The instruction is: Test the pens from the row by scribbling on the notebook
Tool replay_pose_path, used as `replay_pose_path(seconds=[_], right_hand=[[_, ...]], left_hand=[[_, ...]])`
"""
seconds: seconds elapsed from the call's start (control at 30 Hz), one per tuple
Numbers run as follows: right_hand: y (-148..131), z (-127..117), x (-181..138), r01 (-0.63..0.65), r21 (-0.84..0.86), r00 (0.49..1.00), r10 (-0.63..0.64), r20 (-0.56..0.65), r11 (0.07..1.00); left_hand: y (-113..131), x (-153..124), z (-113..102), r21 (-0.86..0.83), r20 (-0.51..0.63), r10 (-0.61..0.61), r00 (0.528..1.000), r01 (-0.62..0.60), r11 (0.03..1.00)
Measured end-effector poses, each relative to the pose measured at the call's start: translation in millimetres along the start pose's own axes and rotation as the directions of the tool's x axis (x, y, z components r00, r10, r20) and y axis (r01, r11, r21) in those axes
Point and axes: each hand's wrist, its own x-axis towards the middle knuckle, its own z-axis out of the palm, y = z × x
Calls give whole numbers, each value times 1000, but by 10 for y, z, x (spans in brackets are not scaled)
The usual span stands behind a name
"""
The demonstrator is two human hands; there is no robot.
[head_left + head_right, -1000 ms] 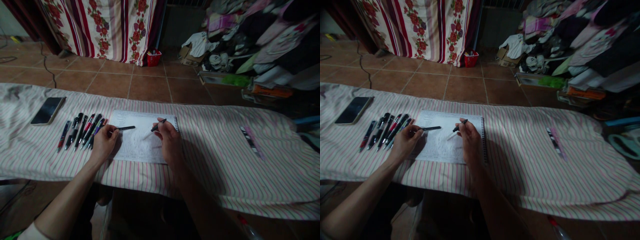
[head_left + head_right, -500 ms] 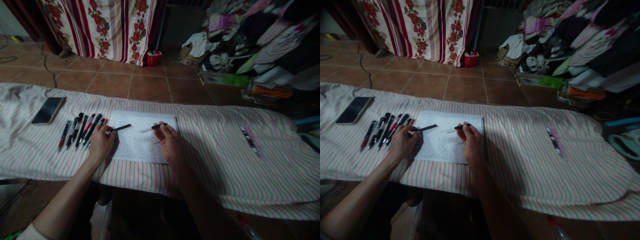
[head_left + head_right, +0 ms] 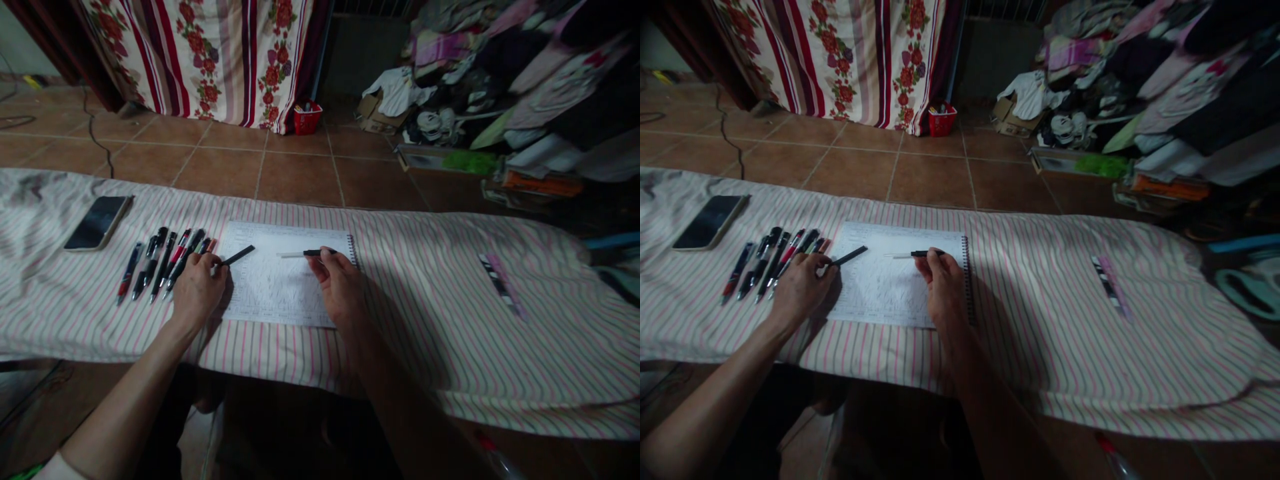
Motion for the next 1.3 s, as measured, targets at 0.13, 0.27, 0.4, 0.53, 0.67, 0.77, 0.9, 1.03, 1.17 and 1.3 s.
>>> replay_pose_path(seconds=[0.13, 0.27, 0.4, 0.53, 0.67, 0.77, 0.9, 1.03, 1.17, 1.3], right_hand=[[3, -7, 0, -4, 11, 1000, 4, -18, 1000], [-2, -17, -9, -16, -9, 1000, 16, -8, 1000], [-8, -28, -14, -39, -9, 999, 39, -16, 999], [-25, -40, -16, -41, 7, 999, 41, -31, 999], [-42, -60, -12, -23, 5, 999, 23, -29, 1000], [-37, -76, -5, -19, -7, 1000, 19, -16, 1000], [-5, -91, 0, -25, -35, 1000, 25, -8, 999], [22, -89, -4, -18, -47, 1000, 18, -1, 999], [15, -66, -13, -30, -39, 1000, 30, -3, 999], [-3, -43, -12, -40, -34, 999, 40, -7, 999]], left_hand=[[18, -20, -5, 23, 29, 23, 999, -24, 999], [86, -53, -35, 91, 35, 21, 999, -24, 996], [160, -68, -61, 114, 30, 36, 999, -39, 993], [191, -75, -69, 142, 5, 49, 999, -49, 989], [265, -137, -64, 172, -36, 118, 992, -110, 979], [384, -236, -23, 149, -46, 181, 982, -172, 974], [521, -354, 61, 67, 18, 281, 959, -282, 957], [539, -356, 60, 28, 7, 288, 958, -288, 957], [448, -321, -13, 49, -7, 252, 968, -252, 967], [283, -380, -28, 90, -56, 291, 955, -285, 954]])
